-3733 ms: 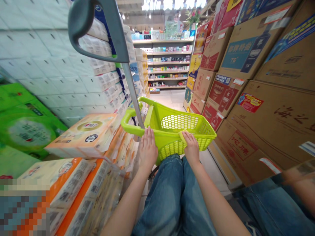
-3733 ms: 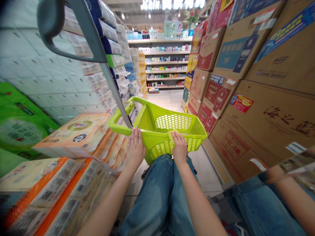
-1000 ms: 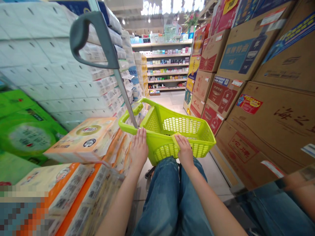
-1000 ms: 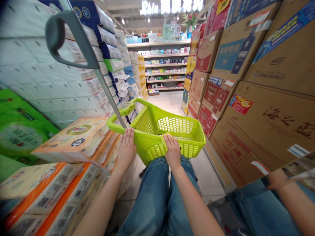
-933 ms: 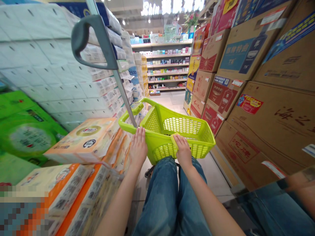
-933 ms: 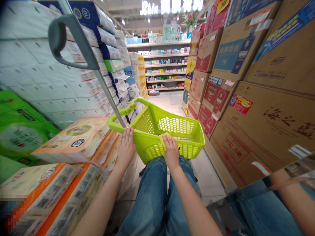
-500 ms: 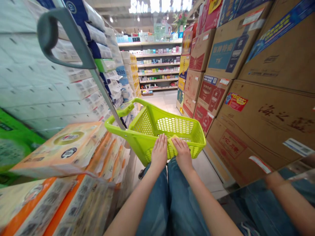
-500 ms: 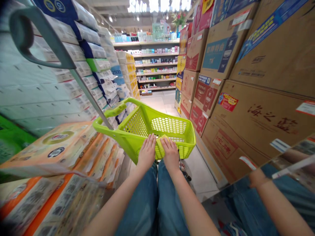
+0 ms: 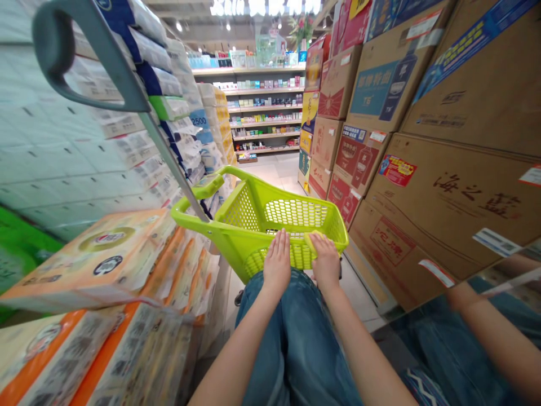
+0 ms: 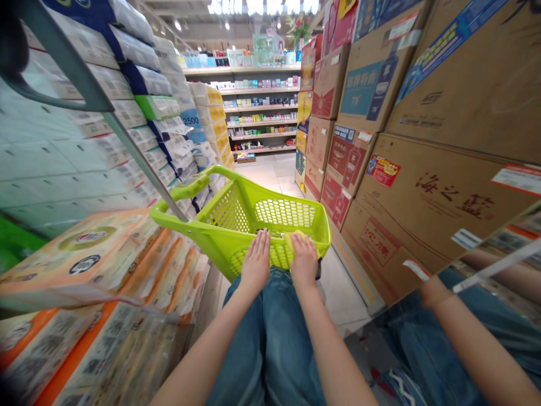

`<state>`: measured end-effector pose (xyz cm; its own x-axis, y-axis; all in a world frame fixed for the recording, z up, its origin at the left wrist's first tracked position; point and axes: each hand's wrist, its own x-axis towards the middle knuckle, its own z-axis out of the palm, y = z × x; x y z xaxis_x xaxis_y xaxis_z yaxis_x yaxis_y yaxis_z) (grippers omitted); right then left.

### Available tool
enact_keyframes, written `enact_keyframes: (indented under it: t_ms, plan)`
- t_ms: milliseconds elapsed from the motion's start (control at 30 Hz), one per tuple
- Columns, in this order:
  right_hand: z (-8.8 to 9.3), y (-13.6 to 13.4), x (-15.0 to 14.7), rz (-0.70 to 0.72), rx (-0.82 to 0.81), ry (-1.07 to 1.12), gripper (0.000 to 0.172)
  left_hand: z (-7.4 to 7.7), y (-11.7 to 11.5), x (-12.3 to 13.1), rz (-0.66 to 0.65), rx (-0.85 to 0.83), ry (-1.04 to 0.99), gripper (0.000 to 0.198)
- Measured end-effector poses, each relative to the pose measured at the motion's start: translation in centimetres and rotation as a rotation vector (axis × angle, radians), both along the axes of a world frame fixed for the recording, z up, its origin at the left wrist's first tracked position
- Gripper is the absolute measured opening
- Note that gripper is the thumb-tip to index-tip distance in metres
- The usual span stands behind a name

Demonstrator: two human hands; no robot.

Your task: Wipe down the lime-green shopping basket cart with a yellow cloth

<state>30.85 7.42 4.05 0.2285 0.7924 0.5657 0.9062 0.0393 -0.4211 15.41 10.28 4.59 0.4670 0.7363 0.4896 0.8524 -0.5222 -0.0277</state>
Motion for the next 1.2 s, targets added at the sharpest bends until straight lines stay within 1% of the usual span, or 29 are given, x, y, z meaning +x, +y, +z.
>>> enact_keyframes:
  t_ms: [67,100,133,200,300,367,467,533,600,633,700,767,833,900,967,1000,1033,1100,1167,1200]
  plan:
    - [1.0,1.1,-2.9,0.079,-0.030,-0.027,0.072,-0.1,-0.1,0.3,0.016,-0.001,-0.009,0.066]
    - [1.2,1.4,-3.8,0.101,-0.039,-0.029,0.072,-0.1,-0.1,0.3,0.023,-0.002,-0.015,0.065]
    - [1.3,1.6,-4.3,0.116,-0.042,-0.027,0.072,0.0,-0.1,0.4,0.027,-0.004,-0.021,0.065]
    - [0.9,1.4,-4.0,0.151,-0.026,-0.031,0.074,0.1,-0.2,0.4,0.028,-0.012,-0.027,0.064]
    - [-0.3,0.2,-1.3,0.212,0.019,-0.059,0.076,0.3,-0.4,0.3,0.021,-0.032,-0.026,0.065]
    - [-1.2,-0.7,1.3,0.204,0.042,-0.043,0.075,0.3,-0.5,0.3,0.017,-0.046,-0.028,0.066]
    - [-2.1,-1.8,5.4,0.157,0.071,0.027,0.076,0.3,-0.4,0.1,0.008,-0.057,-0.035,0.068]
    - [-2.5,-2.4,7.6,0.115,0.089,0.068,0.079,0.2,-0.4,0.1,0.003,-0.062,-0.038,0.069]
    - [-2.8,-2.7,8.8,0.043,0.094,0.116,0.082,0.0,-0.3,0.1,0.000,-0.065,-0.040,0.070]
    - [-2.9,-2.8,8.9,-0.007,0.091,0.138,0.083,-0.1,-0.2,0.1,-0.002,-0.065,-0.046,0.070]
    - [-2.9,-2.5,8.0,-0.101,0.071,0.145,0.081,-0.4,-0.2,0.2,0.000,-0.057,-0.071,0.069]
    - [-2.5,-1.8,5.6,-0.127,0.043,0.092,0.080,-0.5,-0.1,0.3,0.003,-0.048,-0.094,0.069]
    - [-2.0,-0.8,2.6,-0.073,0.020,0.025,0.079,-0.6,-0.1,0.4,0.009,-0.044,-0.095,0.068]
    - [-1.3,0.4,-0.4,0.018,0.003,-0.024,0.077,-0.6,-0.1,0.4,0.014,-0.040,-0.083,0.064]
    - [-0.7,1.3,-2.5,0.090,-0.003,-0.055,0.074,-0.6,0.0,0.4,0.017,-0.033,-0.072,0.061]
    - [-0.5,1.6,-3.0,0.120,-0.002,-0.068,0.073,-0.5,0.0,0.3,0.016,-0.029,-0.067,0.061]
    - [-0.4,1.6,-3.2,0.149,0.001,-0.081,0.072,-0.5,0.0,0.3,0.015,-0.025,-0.064,0.060]
    - [-0.5,1.3,-2.4,0.197,0.012,-0.106,0.072,-0.5,0.0,0.2,0.014,-0.020,-0.062,0.061]
    - [-0.9,0.4,-0.3,0.213,0.028,-0.115,0.073,-0.4,-0.1,0.2,0.015,-0.017,-0.066,0.061]
    - [-1.2,-0.2,1.1,0.199,0.039,-0.106,0.074,-0.4,-0.1,0.2,0.014,-0.017,-0.069,0.062]
